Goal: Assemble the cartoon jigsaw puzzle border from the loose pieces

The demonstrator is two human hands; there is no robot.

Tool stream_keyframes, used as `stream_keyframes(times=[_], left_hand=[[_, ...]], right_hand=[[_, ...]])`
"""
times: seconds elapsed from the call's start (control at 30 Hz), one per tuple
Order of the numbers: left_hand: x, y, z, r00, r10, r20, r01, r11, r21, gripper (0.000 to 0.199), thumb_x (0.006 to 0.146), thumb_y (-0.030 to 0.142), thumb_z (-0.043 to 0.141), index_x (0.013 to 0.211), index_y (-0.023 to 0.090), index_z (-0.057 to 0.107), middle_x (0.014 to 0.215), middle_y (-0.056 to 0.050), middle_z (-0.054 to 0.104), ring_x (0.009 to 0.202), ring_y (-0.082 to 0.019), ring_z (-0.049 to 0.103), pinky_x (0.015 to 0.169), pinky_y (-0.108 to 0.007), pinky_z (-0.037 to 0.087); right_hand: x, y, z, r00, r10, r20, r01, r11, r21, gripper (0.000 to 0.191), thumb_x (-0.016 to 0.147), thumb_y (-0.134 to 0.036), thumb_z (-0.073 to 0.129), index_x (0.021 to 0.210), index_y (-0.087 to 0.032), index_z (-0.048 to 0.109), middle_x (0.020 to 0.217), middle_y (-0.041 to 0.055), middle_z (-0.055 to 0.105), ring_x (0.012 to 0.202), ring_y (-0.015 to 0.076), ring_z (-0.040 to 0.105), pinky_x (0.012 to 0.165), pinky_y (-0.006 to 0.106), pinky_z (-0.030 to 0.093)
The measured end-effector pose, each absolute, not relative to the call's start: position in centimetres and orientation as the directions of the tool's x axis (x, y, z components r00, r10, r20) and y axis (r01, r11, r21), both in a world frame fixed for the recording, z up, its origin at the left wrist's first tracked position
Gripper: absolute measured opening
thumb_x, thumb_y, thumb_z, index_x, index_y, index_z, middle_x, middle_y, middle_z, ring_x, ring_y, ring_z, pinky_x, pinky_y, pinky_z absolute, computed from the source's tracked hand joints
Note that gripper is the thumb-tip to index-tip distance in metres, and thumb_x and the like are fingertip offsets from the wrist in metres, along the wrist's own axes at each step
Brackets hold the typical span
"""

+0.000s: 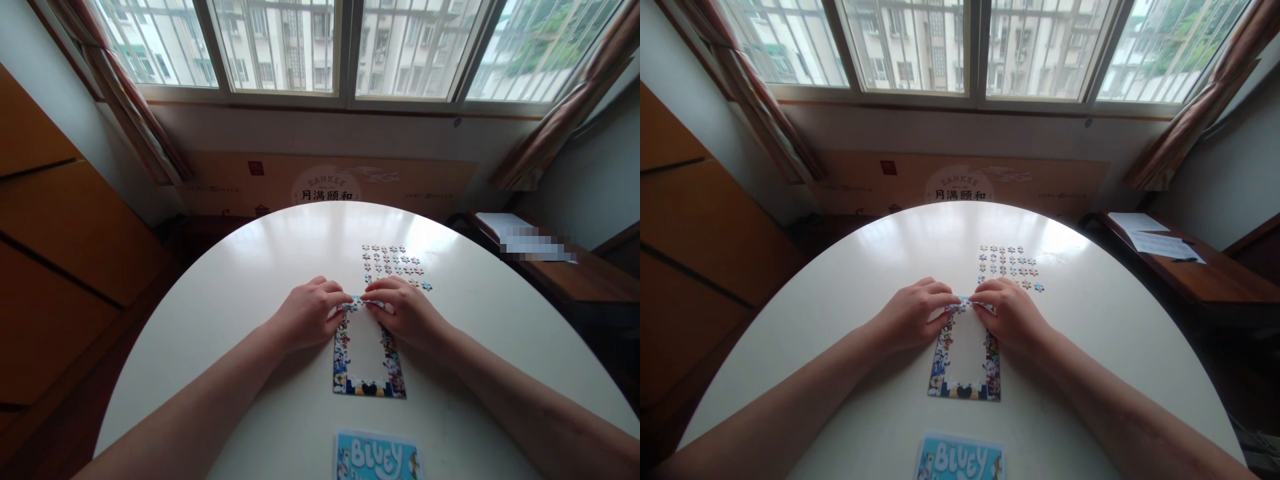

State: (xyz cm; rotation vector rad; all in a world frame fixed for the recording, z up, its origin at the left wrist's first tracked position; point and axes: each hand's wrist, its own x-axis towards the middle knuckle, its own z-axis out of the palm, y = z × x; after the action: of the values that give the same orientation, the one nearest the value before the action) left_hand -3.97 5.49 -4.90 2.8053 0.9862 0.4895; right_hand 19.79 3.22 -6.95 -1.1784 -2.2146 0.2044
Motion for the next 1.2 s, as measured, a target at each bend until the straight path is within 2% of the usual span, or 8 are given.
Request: stream_keyframes(times=[0.13, 0.37, 0.57, 0.8, 1.03, 1.2], left_hand=[[-3.8, 5.5, -4.9, 0.742, 0.629, 0.231, 0.598, -0.777, 0.198, 0.028, 0.090, 0.024, 0.058, 0.113, 0.032, 0.072, 0.107, -0.005, 0.069, 0.096, -0.023, 0.059, 0.076, -0.036, 0.051], [-3.4, 5.3, -4.6, 0.745, 0.634, 0.207, 0.615, -0.773, 0.156, 0.028, 0.091, 0.024, 0.056, 0.113, 0.030, 0.072, 0.106, -0.006, 0.069, 0.096, -0.023, 0.057, 0.076, -0.034, 0.051], [-3.7, 5.3, -4.8, 0.728, 0.645, 0.235, 0.617, -0.764, 0.187, 0.029, 0.090, 0.024, 0.058, 0.113, 0.032, 0.074, 0.107, -0.004, 0.070, 0.095, -0.023, 0.059, 0.077, -0.036, 0.051], [-3.9, 5.4, -5.2, 0.681, 0.657, 0.322, 0.604, -0.753, 0.261, 0.026, 0.089, 0.022, 0.058, 0.109, 0.025, 0.074, 0.107, -0.005, 0.073, 0.096, -0.023, 0.061, 0.083, -0.039, 0.054], [-4.0, 5.8, -5.3, 0.676, 0.663, 0.321, 0.601, -0.748, 0.281, 0.032, 0.089, 0.024, 0.058, 0.119, 0.021, 0.069, 0.119, -0.007, 0.070, 0.107, -0.025, 0.060, 0.090, -0.044, 0.055], [-4.0, 6.0, -5.6, 0.655, 0.686, 0.317, 0.625, -0.727, 0.284, 0.032, 0.088, 0.018, 0.055, 0.116, 0.015, 0.070, 0.117, -0.011, 0.069, 0.107, -0.026, 0.060, 0.093, -0.045, 0.054]], right_hand=[[19.6, 3.2, -7.2, -0.442, 0.796, 0.414, 0.697, 0.595, -0.400, 0.018, 0.090, -0.022, 0.062, 0.098, -0.029, 0.078, 0.101, 0.0012, 0.075, 0.094, 0.0206, 0.064, 0.086, 0.039, 0.053], [19.4, 3.1, -7.0, -0.441, 0.800, 0.406, 0.710, 0.588, -0.388, 0.018, 0.090, -0.023, 0.063, 0.096, -0.030, 0.078, 0.101, 0.0011, 0.075, 0.094, 0.0211, 0.064, 0.086, 0.039, 0.053], [19.4, 3.1, -6.8, -0.434, 0.809, 0.396, 0.721, 0.575, -0.386, 0.017, 0.089, -0.022, 0.064, 0.096, -0.028, 0.078, 0.100, 0.0014, 0.075, 0.094, 0.0204, 0.064, 0.086, 0.038, 0.053], [19.5, 3.0, -7.0, -0.419, 0.806, 0.419, 0.710, 0.578, -0.403, 0.015, 0.089, -0.022, 0.065, 0.097, -0.028, 0.076, 0.100, 0.0018, 0.075, 0.093, 0.0208, 0.065, 0.085, 0.039, 0.053], [20.0, 3.0, -6.9, -0.354, 0.830, 0.431, 0.756, 0.525, -0.391, 0.018, 0.089, -0.021, 0.063, 0.102, -0.027, 0.075, 0.104, 0.0036, 0.075, 0.097, 0.0234, 0.066, 0.087, 0.043, 0.054], [20.2, 2.8, -6.5, -0.288, 0.850, 0.441, 0.799, 0.467, -0.378, 0.021, 0.093, -0.021, 0.056, 0.100, -0.024, 0.076, 0.100, 0.0051, 0.075, 0.090, 0.0224, 0.068, 0.077, 0.039, 0.055]])
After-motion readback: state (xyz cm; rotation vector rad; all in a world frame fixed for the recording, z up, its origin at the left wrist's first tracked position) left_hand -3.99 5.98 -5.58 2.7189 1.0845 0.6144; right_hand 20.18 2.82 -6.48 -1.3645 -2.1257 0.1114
